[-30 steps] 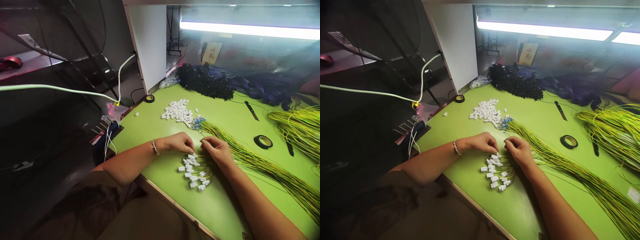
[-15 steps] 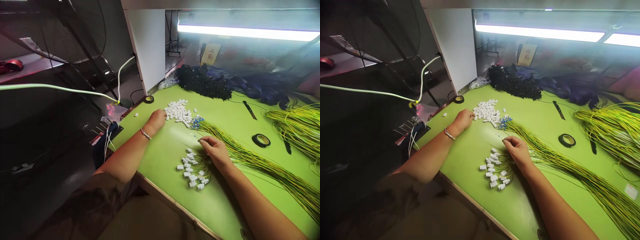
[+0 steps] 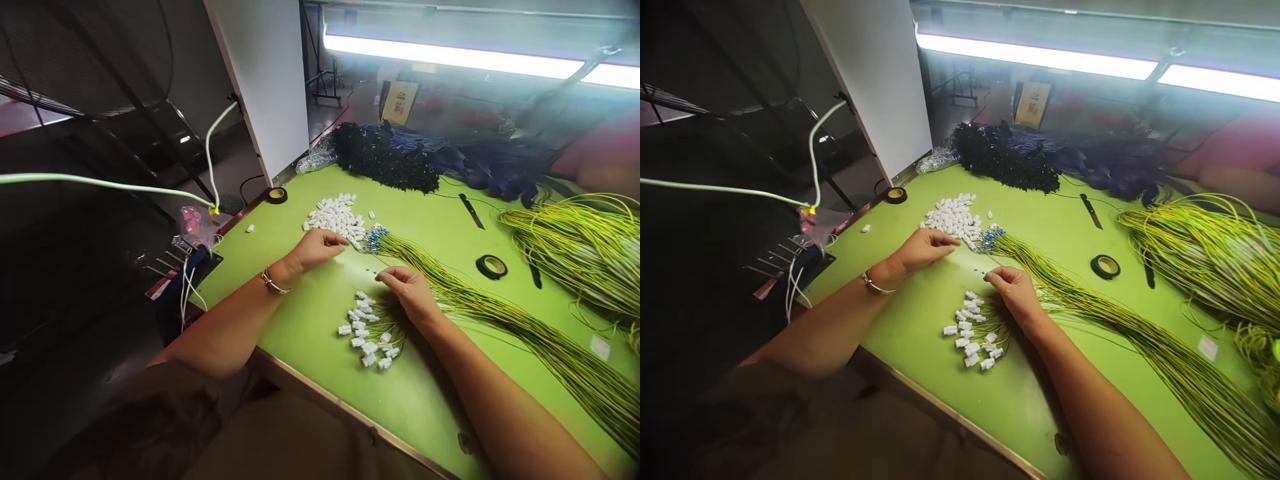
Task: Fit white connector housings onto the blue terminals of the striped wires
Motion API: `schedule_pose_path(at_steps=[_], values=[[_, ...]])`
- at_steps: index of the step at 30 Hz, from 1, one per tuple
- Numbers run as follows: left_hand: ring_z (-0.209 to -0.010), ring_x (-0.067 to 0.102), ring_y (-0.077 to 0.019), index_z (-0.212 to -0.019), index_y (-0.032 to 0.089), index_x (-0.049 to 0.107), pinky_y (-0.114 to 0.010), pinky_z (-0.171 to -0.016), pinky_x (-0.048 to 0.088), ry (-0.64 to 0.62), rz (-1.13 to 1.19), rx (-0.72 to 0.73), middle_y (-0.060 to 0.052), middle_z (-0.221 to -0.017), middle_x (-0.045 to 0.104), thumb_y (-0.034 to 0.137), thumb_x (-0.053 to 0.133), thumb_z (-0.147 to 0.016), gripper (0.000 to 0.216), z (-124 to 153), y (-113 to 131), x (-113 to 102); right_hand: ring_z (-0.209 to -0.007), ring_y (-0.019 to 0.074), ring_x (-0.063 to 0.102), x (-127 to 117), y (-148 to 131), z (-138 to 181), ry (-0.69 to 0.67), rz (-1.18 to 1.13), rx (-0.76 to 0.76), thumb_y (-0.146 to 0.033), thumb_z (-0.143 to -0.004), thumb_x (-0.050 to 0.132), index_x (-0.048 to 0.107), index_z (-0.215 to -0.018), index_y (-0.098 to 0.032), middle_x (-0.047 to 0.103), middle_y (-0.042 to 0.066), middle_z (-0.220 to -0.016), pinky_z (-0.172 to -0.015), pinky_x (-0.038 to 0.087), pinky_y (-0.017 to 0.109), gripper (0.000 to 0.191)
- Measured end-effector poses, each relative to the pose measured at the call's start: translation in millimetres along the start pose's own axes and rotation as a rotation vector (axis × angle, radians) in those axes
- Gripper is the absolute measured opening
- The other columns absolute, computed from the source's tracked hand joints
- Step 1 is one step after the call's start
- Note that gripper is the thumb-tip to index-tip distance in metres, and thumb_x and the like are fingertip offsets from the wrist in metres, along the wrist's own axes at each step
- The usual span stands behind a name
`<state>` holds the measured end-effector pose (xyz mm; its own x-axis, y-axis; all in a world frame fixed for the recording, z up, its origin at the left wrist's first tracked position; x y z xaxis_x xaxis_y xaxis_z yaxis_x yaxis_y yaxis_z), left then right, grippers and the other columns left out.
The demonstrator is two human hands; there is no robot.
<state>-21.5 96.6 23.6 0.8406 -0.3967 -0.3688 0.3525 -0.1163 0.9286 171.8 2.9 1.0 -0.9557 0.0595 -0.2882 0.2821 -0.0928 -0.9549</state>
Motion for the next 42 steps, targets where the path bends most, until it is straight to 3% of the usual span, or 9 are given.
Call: schedule_pose_path(at_steps=[4,7,12,20,34,42], values=[[-0.056,0.059,-0.0088,-0.088,0.008,0.070,-0.022,-0.058,0.047,-0.197,0.505,-0.188,-0.003,-0.067,0.066,0.019,0.075,-0.069,0.023,13.1,-6.9,40.9,-0.046,0.0107,0.041,-0.5,1.4,3.4,0.001,-0.018,0.021,-0.043,-0.075,0.064,0.064,-0.065,-0.017,0.042,-0.005,-0.044,-0.047,0.030,0.025,0.028],[-0.061,0.065,-0.0103,-0.079,0.007,0.067,-0.022,-0.063,0.050,-0.209,0.697,-0.319,-0.004,-0.067,0.066,0.017,0.082,-0.063,0.024,17.2,-15.0,54.7,-0.044,0.0091,0.034,-0.6,1.0,4.8,-0.009,-0.024,0.008,-0.044,-0.077,0.062,0.061,-0.064,-0.017,0.040,-0.006,-0.044,-0.046,0.026,0.025,0.030],[-0.064,0.068,-0.0110,-0.071,0.007,0.064,-0.021,-0.069,0.053,-0.190,0.853,-0.396,-0.003,-0.067,0.067,0.011,0.085,-0.058,0.026,18.2,-18.6,60.9,-0.043,0.0076,0.027,2.0,-0.3,5.5,-0.052,-0.019,-0.018,-0.045,-0.079,0.059,0.060,-0.065,-0.017,0.036,-0.006,-0.044,-0.043,0.020,0.025,0.031],[-0.065,0.069,-0.0117,-0.074,0.007,0.065,-0.020,-0.066,0.053,-0.262,0.879,-0.442,-0.004,-0.069,0.068,0.011,0.085,-0.060,0.024,21.3,-19.4,68.3,-0.043,0.0086,0.031,3.1,-0.1,4.9,-0.065,0.045,-0.028,-0.042,-0.078,0.057,0.059,-0.062,-0.018,0.039,-0.005,-0.045,-0.042,0.023,0.025,0.030],[-0.071,0.071,-0.0147,-0.076,0.007,0.067,-0.025,-0.074,0.053,-0.292,0.847,-0.360,-0.004,-0.071,0.069,0.017,0.090,-0.050,0.037,21.8,-14.9,68.8,-0.042,0.0084,0.031,5.0,-1.3,6.4,-0.106,0.033,0.038,-0.039,-0.075,0.056,0.055,-0.058,-0.018,0.039,-0.005,-0.044,-0.041,0.024,0.024,0.026],[-0.072,0.066,-0.0122,-0.073,0.008,0.071,-0.026,-0.076,0.052,-0.287,0.608,-0.051,-0.007,-0.074,0.072,0.024,0.088,-0.053,0.031,20.0,0.2,65.3,-0.041,0.0079,0.029,7.3,0.2,6.8,-0.179,0.008,0.100,-0.038,-0.075,0.054,0.053,-0.059,-0.019,0.036,-0.006,-0.044,-0.041,0.022,0.024,0.025]])
Point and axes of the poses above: each hand's wrist, its own z-axis away from the middle knuckle, its own x-axis out of the palm, y = z × x, the point moved 7 cm from there along -z, towards the middle knuckle
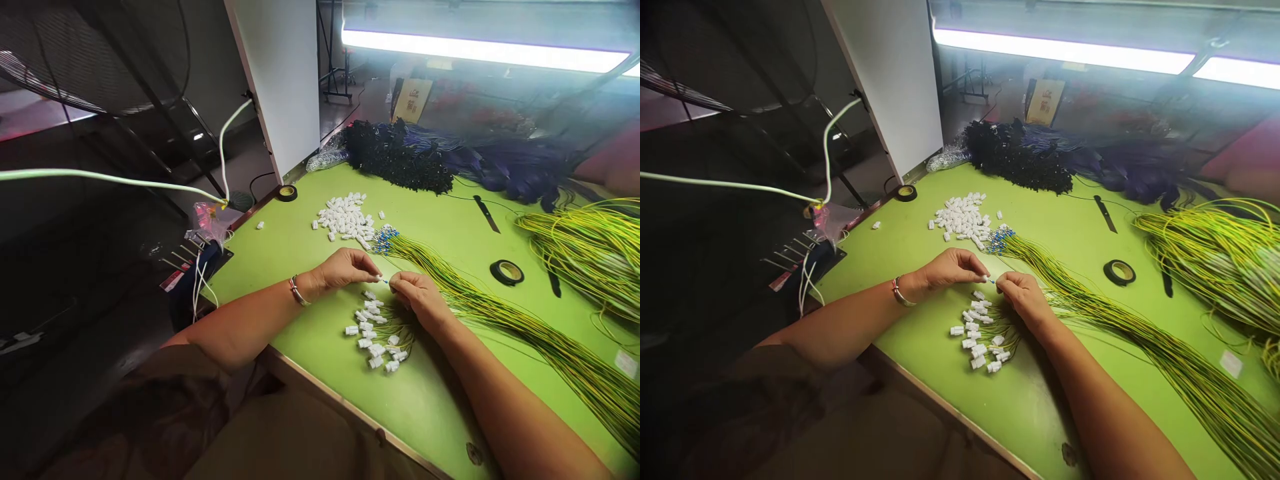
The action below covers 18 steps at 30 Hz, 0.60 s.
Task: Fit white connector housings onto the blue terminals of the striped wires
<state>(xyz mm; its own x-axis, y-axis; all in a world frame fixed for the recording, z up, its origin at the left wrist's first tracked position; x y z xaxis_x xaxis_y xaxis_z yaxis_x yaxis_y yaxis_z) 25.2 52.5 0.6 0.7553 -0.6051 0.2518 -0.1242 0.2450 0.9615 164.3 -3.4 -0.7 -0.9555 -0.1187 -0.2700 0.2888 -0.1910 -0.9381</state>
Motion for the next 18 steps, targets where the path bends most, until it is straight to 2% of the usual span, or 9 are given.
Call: schedule_pose_path(at_steps=[2,7,9,13,18], values=[[-0.071,0.066,-0.0127,-0.074,0.008,0.070,-0.026,-0.075,0.052,-0.019,0.005,-0.021,-0.007,-0.074,0.072,0.025,0.088,-0.053,0.032,0.5,-2.2,2.3,-0.042,0.0081,0.028,0.6,-0.2,-0.2,-0.021,-0.027,-0.005,-0.039,-0.076,0.055,0.051,-0.059,-0.019,0.036,-0.006,-0.044,-0.042,0.022,0.024,0.026],[-0.068,0.069,-0.0145,-0.075,0.008,0.067,-0.024,-0.068,0.051,-0.034,0.192,-0.219,-0.006,-0.070,0.070,0.027,0.091,-0.049,0.040,1.4,-16.2,4.4,-0.045,0.0084,0.032,0.3,-2.7,0.0,-0.036,-0.052,-0.062,-0.042,-0.080,0.056,0.050,-0.062,-0.019,0.039,-0.006,-0.046,-0.045,0.026,0.024,0.030],[-0.068,0.070,-0.0149,-0.075,0.009,0.067,-0.024,-0.069,0.051,-0.032,0.256,-0.248,-0.004,-0.069,0.070,0.026,0.092,-0.046,0.042,0.8,-17.8,3.9,-0.046,0.0085,0.033,-0.1,-3.5,0.1,-0.027,-0.053,-0.089,-0.044,-0.080,0.057,0.051,-0.063,-0.019,0.040,-0.006,-0.047,-0.046,0.027,0.024,0.031],[-0.068,0.070,-0.0144,-0.076,0.008,0.066,-0.026,-0.072,0.052,-0.003,0.281,-0.222,-0.003,-0.067,0.068,0.024,0.092,-0.047,0.042,-0.6,-16.9,2.8,-0.045,0.0087,0.034,0.2,-2.3,0.0,0.017,-0.066,-0.097,-0.047,-0.080,0.059,0.052,-0.064,-0.019,0.040,-0.006,-0.047,-0.046,0.028,0.024,0.033],[-0.064,0.066,-0.0109,-0.073,0.007,0.067,-0.024,-0.069,0.051,0.082,0.185,-0.106,-0.003,-0.067,0.069,0.024,0.091,-0.047,0.040,-0.4,-14.8,2.6,-0.044,0.0081,0.032,1.9,-3.1,0.4,0.067,-0.012,-0.089,-0.046,-0.079,0.058,0.053,-0.063,-0.019,0.040,-0.006,-0.045,-0.044,0.024,0.024,0.032]])
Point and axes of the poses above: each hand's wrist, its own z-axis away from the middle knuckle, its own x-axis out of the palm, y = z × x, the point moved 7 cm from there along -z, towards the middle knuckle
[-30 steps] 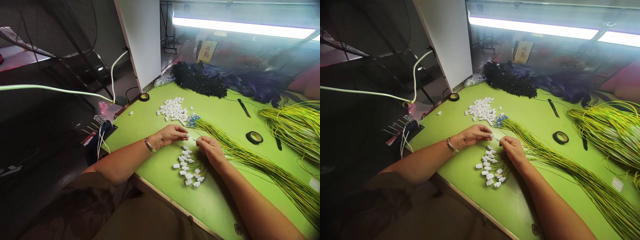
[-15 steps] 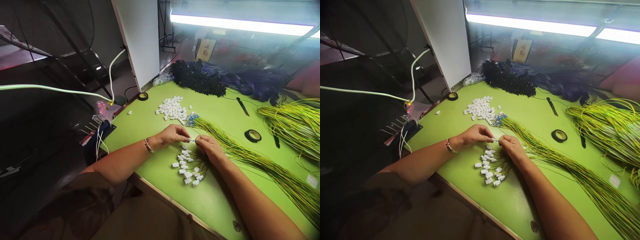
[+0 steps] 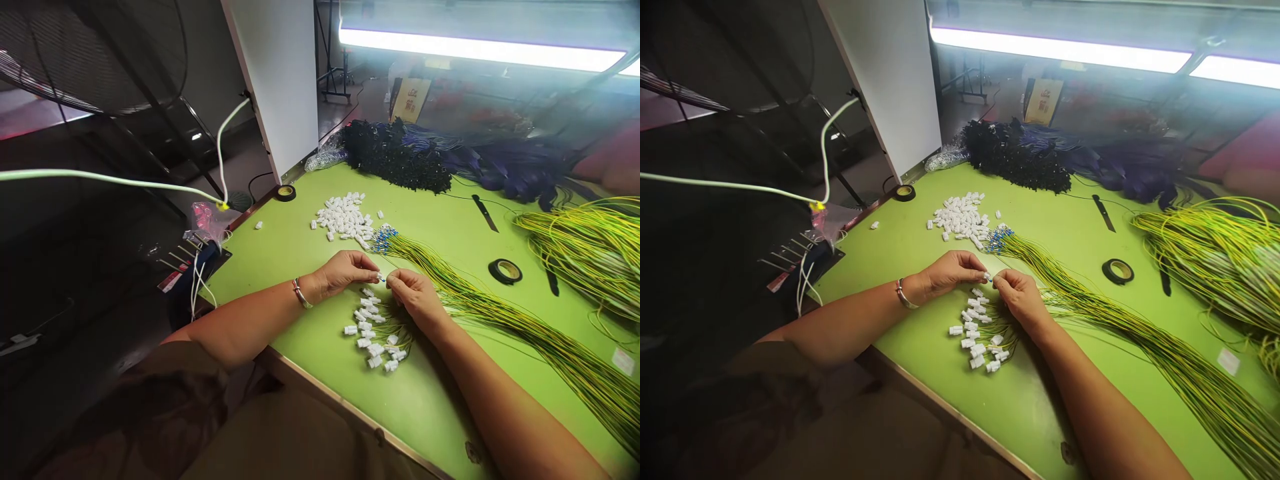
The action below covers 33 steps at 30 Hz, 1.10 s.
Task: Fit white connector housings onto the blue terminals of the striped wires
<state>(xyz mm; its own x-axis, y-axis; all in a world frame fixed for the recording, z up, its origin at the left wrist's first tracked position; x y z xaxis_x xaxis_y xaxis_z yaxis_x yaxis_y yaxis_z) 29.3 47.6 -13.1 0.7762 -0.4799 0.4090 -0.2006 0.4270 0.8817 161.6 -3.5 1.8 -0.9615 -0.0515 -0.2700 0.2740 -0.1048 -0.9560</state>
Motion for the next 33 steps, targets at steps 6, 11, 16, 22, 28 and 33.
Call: schedule_pose_path(at_steps=[6,11,16,22,28,33], values=[[-0.066,0.066,-0.0124,-0.075,0.007,0.067,-0.025,-0.070,0.050,0.001,0.050,-0.030,-0.004,-0.067,0.068,0.025,0.091,-0.048,0.040,0.4,-2.8,1.2,-0.047,0.0090,0.038,-1.2,-3.8,-1.4,0.010,-0.030,-0.019,-0.045,-0.077,0.061,0.057,-0.061,-0.017,0.046,-0.004,-0.047,-0.048,0.030,0.024,0.032],[-0.067,0.066,-0.0126,-0.075,0.007,0.067,-0.026,-0.071,0.049,0.000,0.054,-0.014,-0.004,-0.068,0.068,0.026,0.091,-0.049,0.040,-0.2,-0.2,0.3,-0.046,0.0089,0.037,-2.7,-5.1,-0.8,0.031,-0.025,-0.021,-0.046,-0.075,0.064,0.062,-0.065,-0.017,0.046,-0.004,-0.047,-0.047,0.029,0.024,0.032],[-0.063,0.062,-0.0105,-0.073,0.007,0.067,-0.025,-0.067,0.048,-0.013,-0.010,0.026,-0.004,-0.067,0.068,0.027,0.091,-0.049,0.039,1.1,-0.7,4.0,-0.044,0.0079,0.035,-0.2,-2.5,-1.3,0.014,0.018,-0.034,-0.046,-0.076,0.063,0.061,-0.065,-0.016,0.044,-0.005,-0.046,-0.045,0.028,0.023,0.032],[-0.064,0.061,-0.0101,-0.073,0.008,0.068,-0.024,-0.065,0.047,-0.032,-0.114,0.067,-0.004,-0.069,0.068,0.026,0.088,-0.053,0.034,-1.8,0.7,4.5,-0.045,0.0094,0.040,-3.6,-5.2,-5.3,-0.042,0.134,-0.094,-0.044,-0.078,0.059,0.061,-0.066,-0.016,0.049,-0.003,-0.047,-0.047,0.032,0.024,0.031],[-0.067,0.062,-0.0117,-0.074,0.011,0.073,-0.022,-0.066,0.049,-0.396,-0.471,0.058,-0.005,-0.072,0.071,0.020,0.081,-0.061,0.018,12.6,-2.7,30.1,-0.081,0.0210,0.060,-38.7,-16.3,-15.6,0.292,0.712,-0.318,-0.031,-0.082,0.055,0.069,-0.092,-0.015,0.070,0.009,-0.090,-0.073,0.044,0.033,0.023],[-0.079,0.066,-0.0166,-0.082,0.013,0.076,-0.025,-0.075,0.051,-0.764,-0.526,-0.025,-0.008,-0.088,0.074,0.030,0.081,-0.065,0.024,37.9,-4.0,49.5,-0.084,0.0230,0.060,-25.4,-4.5,-21.5,0.197,1.065,-0.241,-0.031,-0.085,0.055,0.069,-0.088,-0.018,0.070,0.008,-0.087,-0.076,0.038,0.034,0.019]])
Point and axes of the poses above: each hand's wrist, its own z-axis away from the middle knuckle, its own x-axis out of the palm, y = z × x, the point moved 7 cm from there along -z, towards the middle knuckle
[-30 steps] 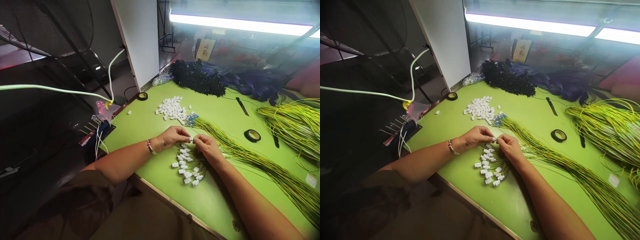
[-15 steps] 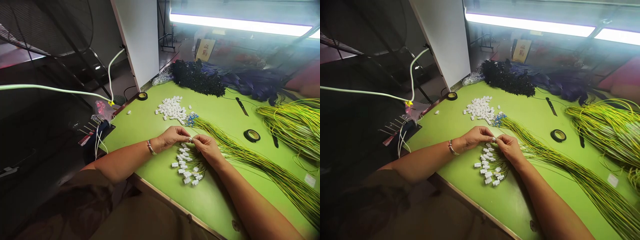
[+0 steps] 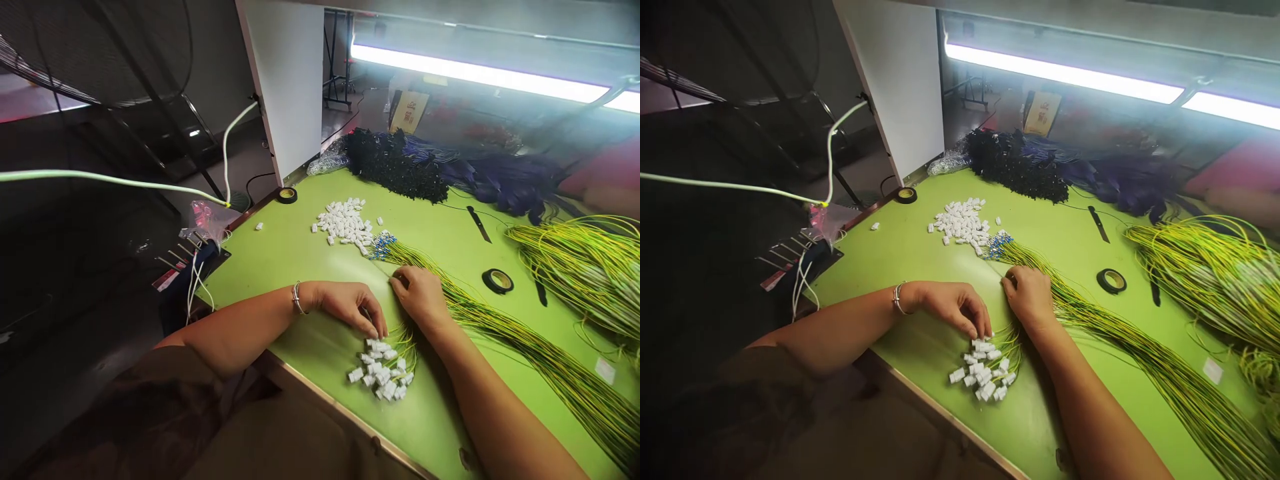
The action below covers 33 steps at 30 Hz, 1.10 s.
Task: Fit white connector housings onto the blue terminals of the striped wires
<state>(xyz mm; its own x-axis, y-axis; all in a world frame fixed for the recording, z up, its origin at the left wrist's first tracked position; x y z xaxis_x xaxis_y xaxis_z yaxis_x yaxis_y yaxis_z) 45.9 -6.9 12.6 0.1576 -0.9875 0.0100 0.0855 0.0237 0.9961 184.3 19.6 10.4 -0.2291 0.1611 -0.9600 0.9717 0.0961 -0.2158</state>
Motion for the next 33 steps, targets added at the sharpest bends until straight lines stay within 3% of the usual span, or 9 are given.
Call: schedule_pose_path(at_steps=[2,7,10,15,18,21,28,31,33], values=[[-0.075,0.064,-0.0150,-0.083,0.012,0.076,-0.024,-0.071,0.049,0.191,-0.129,-0.024,-0.007,-0.083,0.074,0.029,0.075,-0.071,0.020,3.3,-0.2,-22.6,-0.084,0.0229,0.059,3.5,-5.5,2.6,-0.062,0.055,0.001,-0.031,-0.087,0.053,0.067,-0.083,-0.019,0.070,0.006,-0.085,-0.074,0.035,0.034,0.018],[-0.068,0.059,-0.0130,-0.074,0.012,0.074,-0.023,-0.065,0.043,1.034,-0.648,-0.151,-0.004,-0.072,0.070,0.022,0.062,-0.079,0.016,48.5,9.0,-116.0,-0.085,0.0229,0.058,4.6,-17.4,7.3,-0.154,0.141,-0.056,-0.027,-0.090,0.049,0.065,-0.083,-0.019,0.069,0.007,-0.087,-0.069,0.030,0.033,0.019],[-0.072,0.061,-0.0147,-0.080,0.014,0.074,-0.025,-0.069,0.043,1.268,-0.769,-0.235,-0.005,-0.078,0.072,0.023,0.061,-0.079,0.016,79.4,14.9,-149.6,-0.083,0.0221,0.057,5.9,-24.9,6.7,-0.126,0.117,-0.103,-0.029,-0.089,0.051,0.064,-0.083,-0.018,0.068,0.007,-0.085,-0.070,0.031,0.032,0.018],[-0.075,0.060,-0.0173,-0.083,0.016,0.075,-0.027,-0.072,0.043,1.273,-0.906,-0.484,-0.008,-0.083,0.072,0.027,0.059,-0.082,0.019,97.6,8.9,-169.5,-0.082,0.0223,0.054,12.9,-38.7,6.0,-0.012,-0.002,-0.180,-0.030,-0.090,0.051,0.064,-0.085,-0.017,0.064,0.008,-0.083,-0.076,0.036,0.033,0.019],[-0.073,0.059,-0.0177,-0.081,0.015,0.074,-0.028,-0.072,0.043,1.228,-0.913,-0.522,-0.009,-0.080,0.070,0.035,0.060,-0.083,0.025,90.2,0.6,-167.3,-0.082,0.0238,0.052,16.2,-43.6,7.9,0.014,-0.052,-0.215,-0.027,-0.090,0.048,0.062,-0.083,-0.017,0.062,0.010,-0.082,-0.078,0.038,0.035,0.018],[-0.079,0.059,-0.0192,-0.084,0.013,0.074,-0.029,-0.075,0.044,1.192,-0.959,-0.453,-0.011,-0.086,0.069,0.037,0.066,-0.080,0.026,77.0,-2.5,-159.4,-0.081,0.0237,0.053,11.8,-41.5,9.4,0.070,-0.206,-0.185,-0.026,-0.088,0.048,0.058,-0.081,-0.018,0.062,0.010,-0.082,-0.076,0.041,0.036,0.015],[-0.095,0.060,-0.0213,-0.091,0.016,0.074,-0.032,-0.089,0.045,1.053,-1.043,-0.277,-0.011,-0.095,0.068,0.014,0.059,-0.082,0.018,51.1,-0.7,-132.8,-0.057,0.0139,0.049,-0.8,-16.4,9.7,0.162,-0.685,0.105,-0.034,-0.081,0.056,0.055,-0.069,-0.020,0.057,0.000,-0.062,-0.057,0.041,0.027,0.018],[-0.097,0.061,-0.0212,-0.091,0.016,0.075,-0.033,-0.092,0.045,1.077,-0.931,-0.175,-0.010,-0.096,0.069,0.012,0.058,-0.082,0.019,48.1,6.0,-126.3,-0.061,0.0143,0.052,-4.2,-10.8,10.1,0.168,-0.792,0.165,-0.038,-0.079,0.059,0.063,-0.072,-0.018,0.062,0.002,-0.066,-0.060,0.042,0.027,0.022],[-0.091,0.063,-0.0191,-0.096,0.014,0.074,-0.032,-0.087,0.048,1.133,-0.715,-0.107,-0.010,-0.095,0.070,0.012,0.058,-0.082,0.021,49.8,9.2,-124.5,-0.062,0.0149,0.054,-4.1,-9.7,10.6,0.152,-0.814,0.183,-0.040,-0.079,0.059,0.067,-0.073,-0.017,0.064,0.003,-0.068,-0.061,0.042,0.028,0.025]])
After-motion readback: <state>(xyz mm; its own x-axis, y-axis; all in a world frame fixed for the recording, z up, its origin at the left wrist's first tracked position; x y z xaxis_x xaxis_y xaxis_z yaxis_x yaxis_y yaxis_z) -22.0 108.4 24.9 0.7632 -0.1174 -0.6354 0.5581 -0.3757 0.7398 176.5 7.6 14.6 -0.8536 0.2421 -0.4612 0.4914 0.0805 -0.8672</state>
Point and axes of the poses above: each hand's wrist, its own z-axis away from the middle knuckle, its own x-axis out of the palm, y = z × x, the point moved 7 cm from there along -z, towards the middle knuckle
